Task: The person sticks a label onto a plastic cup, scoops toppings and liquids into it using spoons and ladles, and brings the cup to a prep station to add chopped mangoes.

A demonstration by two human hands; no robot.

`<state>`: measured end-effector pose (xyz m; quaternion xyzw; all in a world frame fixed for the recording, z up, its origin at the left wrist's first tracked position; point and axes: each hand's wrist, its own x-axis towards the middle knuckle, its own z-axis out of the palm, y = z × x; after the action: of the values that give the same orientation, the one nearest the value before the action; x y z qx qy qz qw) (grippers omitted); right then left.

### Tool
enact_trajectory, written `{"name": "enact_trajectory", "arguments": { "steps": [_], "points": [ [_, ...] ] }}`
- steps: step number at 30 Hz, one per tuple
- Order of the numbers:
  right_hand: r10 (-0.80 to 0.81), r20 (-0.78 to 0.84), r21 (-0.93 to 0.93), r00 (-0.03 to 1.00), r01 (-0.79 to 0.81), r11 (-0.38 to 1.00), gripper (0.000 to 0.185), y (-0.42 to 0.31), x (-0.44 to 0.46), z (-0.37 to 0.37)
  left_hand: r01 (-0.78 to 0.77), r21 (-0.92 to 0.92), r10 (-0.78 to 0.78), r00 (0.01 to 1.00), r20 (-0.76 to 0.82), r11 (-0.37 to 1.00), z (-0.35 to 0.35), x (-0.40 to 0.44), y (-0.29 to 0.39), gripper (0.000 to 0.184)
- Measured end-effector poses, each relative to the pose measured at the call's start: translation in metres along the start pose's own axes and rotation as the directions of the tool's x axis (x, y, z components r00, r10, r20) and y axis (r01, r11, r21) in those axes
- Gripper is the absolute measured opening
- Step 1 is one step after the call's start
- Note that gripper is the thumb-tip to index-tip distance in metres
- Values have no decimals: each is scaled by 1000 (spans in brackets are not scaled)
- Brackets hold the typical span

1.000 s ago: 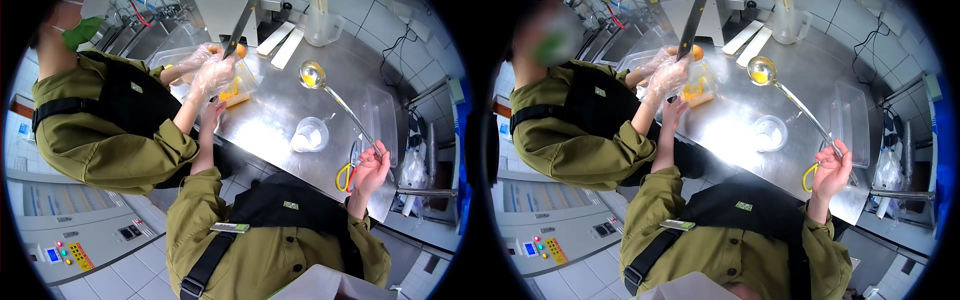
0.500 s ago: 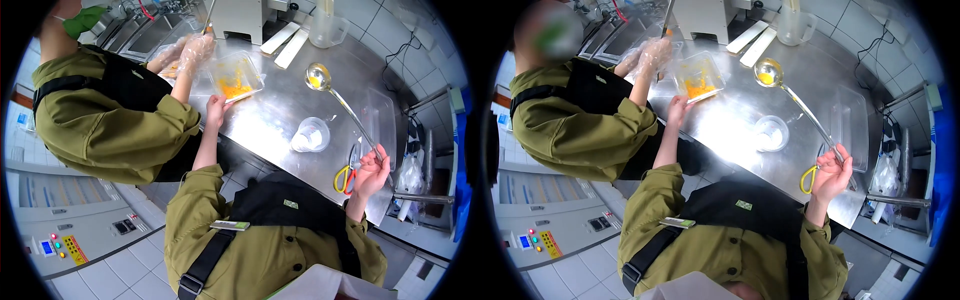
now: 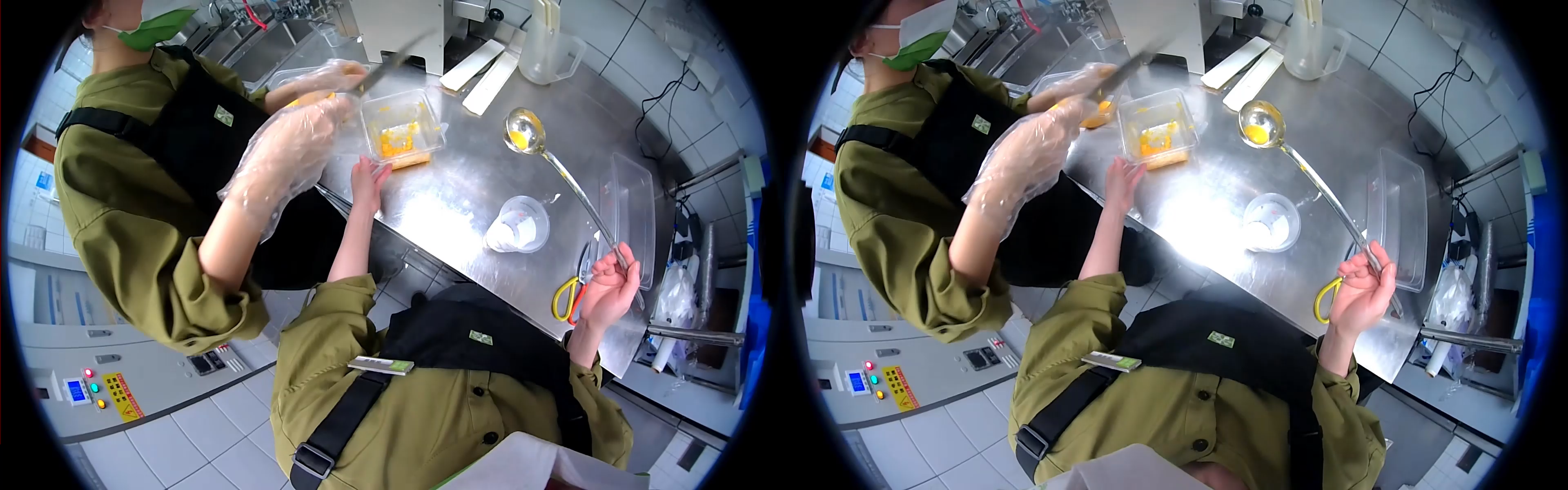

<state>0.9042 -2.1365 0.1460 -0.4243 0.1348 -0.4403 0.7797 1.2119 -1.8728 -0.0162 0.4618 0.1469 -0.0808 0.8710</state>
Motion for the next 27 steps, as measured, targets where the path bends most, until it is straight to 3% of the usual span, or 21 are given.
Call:
{"name": "enact_trajectory", "arguments": {
  "steps": [7, 12, 27],
  "points": [
    [-16, 53, 25, 998, 15, 1000, 40, -3, 3, -2, 4, -4, -5, 984, -175, 1000, -28, -56, -16, 26],
    [-17, 15, 17, 1000, 16, 1000, 40, -4, 6, -2, -17, 87, 30, 988, -152, 996, -49, -73, -16, 22],
    [7, 48, 37, 999, -9, 999, 40, -7, 5, -4, -110, 126, 130, 978, -161, 986, -45, -92, -28, 19]
  ]
}}
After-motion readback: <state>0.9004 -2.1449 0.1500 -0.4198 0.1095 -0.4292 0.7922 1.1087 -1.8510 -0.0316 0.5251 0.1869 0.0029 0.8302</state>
